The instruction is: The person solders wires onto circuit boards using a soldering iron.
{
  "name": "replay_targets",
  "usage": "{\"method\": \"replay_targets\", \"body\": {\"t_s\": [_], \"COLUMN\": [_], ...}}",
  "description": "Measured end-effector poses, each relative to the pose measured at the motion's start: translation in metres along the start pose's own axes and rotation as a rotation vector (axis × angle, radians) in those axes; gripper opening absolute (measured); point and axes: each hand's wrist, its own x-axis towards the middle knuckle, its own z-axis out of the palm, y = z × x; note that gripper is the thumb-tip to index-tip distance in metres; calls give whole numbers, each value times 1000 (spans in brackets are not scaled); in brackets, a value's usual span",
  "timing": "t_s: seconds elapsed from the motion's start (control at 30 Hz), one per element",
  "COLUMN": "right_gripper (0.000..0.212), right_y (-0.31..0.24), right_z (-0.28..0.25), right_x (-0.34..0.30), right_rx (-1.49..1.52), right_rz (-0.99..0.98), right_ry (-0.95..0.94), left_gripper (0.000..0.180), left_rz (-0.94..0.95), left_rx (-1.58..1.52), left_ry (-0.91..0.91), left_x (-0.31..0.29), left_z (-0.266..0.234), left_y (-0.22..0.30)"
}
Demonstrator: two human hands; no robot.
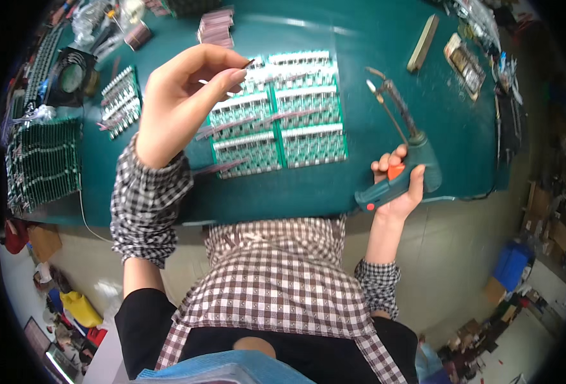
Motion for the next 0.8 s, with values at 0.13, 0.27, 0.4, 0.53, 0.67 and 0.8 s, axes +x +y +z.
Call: {"method": "replay_targets", "body": {"t_s": [0.13, 0.27, 0.4, 0.53, 0.67, 0.8], "right_gripper": [57, 60, 70, 76, 72, 65], "right_y": [-4, 2, -1, 0, 0, -2], "right_z": [6, 16, 30, 59, 67, 75], "right_x": [-24, -47, -73, -95, -108, -117], "right_rx": [-75, -103, -292, -568, -639, -715], "right_rz": [20, 20, 20, 14, 100, 170], "right_ry": [-11, -44, -69, 24, 14, 28], "left_gripper": [15, 19, 20, 26, 31, 35], "left_rz": [128, 88, 129, 210, 371, 477], "left_rx": [263, 303, 359, 526, 693, 847], "left_ry": [-160, -189, -202, -152, -190, -283], "left_x": [-44, -74, -80, -85, -96, -98], "left_z": [2, 11, 12, 12, 25, 33], "left_y": [-8, -22, -24, -27, -35, -39]}}
